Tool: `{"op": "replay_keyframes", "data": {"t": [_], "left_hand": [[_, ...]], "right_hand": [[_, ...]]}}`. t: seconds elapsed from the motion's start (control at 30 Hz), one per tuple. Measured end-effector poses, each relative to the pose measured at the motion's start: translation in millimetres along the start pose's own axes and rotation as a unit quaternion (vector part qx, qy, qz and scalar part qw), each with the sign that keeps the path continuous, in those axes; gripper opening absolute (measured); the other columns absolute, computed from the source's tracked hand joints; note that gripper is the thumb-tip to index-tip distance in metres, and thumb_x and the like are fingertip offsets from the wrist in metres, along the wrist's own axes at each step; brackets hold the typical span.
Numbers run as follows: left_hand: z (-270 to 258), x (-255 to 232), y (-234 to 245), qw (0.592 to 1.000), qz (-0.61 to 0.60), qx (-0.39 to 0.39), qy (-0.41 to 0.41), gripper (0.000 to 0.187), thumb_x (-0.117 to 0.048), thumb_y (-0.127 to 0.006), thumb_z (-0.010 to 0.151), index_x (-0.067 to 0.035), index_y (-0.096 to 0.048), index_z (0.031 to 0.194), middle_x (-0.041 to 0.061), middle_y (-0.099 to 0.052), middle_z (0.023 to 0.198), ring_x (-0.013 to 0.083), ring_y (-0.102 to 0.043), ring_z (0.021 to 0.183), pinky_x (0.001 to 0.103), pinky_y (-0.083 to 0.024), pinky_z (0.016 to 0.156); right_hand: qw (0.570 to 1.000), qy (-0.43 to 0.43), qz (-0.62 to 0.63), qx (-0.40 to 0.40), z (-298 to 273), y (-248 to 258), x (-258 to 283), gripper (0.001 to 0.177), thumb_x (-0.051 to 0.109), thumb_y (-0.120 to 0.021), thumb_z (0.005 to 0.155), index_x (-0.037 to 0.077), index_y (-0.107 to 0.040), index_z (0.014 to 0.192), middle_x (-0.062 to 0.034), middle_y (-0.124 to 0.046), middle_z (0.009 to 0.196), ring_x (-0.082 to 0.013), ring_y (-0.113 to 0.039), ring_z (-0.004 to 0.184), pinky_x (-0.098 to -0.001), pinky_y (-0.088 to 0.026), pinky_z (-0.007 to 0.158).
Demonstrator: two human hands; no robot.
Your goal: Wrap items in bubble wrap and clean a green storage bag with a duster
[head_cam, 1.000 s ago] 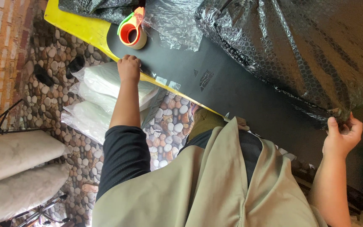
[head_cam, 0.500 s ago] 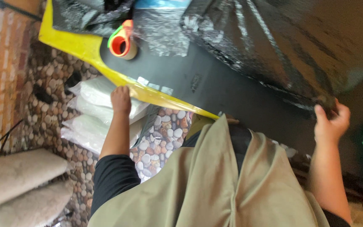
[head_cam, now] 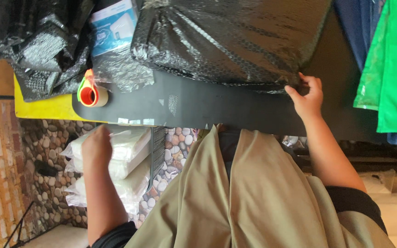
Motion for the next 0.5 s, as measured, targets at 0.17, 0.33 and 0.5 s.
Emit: {"op": "replay_keyframes", "data": {"t": [0.17,0.33,0.5], "left_hand": [[50,-225,117,0.967,-0.168,0.084,-0.173,0.01,-0.023,-0.059,0.098,-0.019,-0.062,0.09,0.01,-0.068,0.077,0.0368,-0.072,0.072,0.048,-0.057,0.062],[56,-425,188,0.844,-0.248,0.019,-0.475,0.011,-0.023,-0.066,0.093,-0.017,-0.059,0.099,0.007,-0.071,0.082,0.032,-0.074,0.081,0.046,-0.058,0.069],[91,-542,157,0.841,-0.15,-0.189,-0.484,0.034,-0.032,-0.082,0.067,-0.022,-0.059,0.089,0.0,-0.068,0.075,0.0257,-0.068,0.077,0.041,-0.045,0.068]], "right_hand": [[1.0,-0.01,0.001,0.008,3,1,14,0.051,0.022,-0.098,0.082,0.004,-0.07,0.12,-0.0196,-0.058,0.105,-0.0404,-0.06,0.097,-0.0483,-0.048,0.091],[1.0,-0.015,-0.017,0.008,4,0,18,0.052,0.028,-0.096,0.08,0.007,-0.068,0.118,-0.0168,-0.057,0.105,-0.038,-0.06,0.097,-0.0453,-0.047,0.091],[1.0,-0.018,-0.001,-0.025,3,0,28,0.052,0.031,-0.097,0.076,0.009,-0.07,0.116,-0.0154,-0.055,0.098,-0.0386,-0.061,0.091,-0.0462,-0.048,0.084]]}}
Point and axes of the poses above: each hand's wrist, its own z-axis towards the middle knuckle, its own y-axis out of the back of the hand, x = y × z, the point moved 6 cm from there along z, towards the middle knuckle
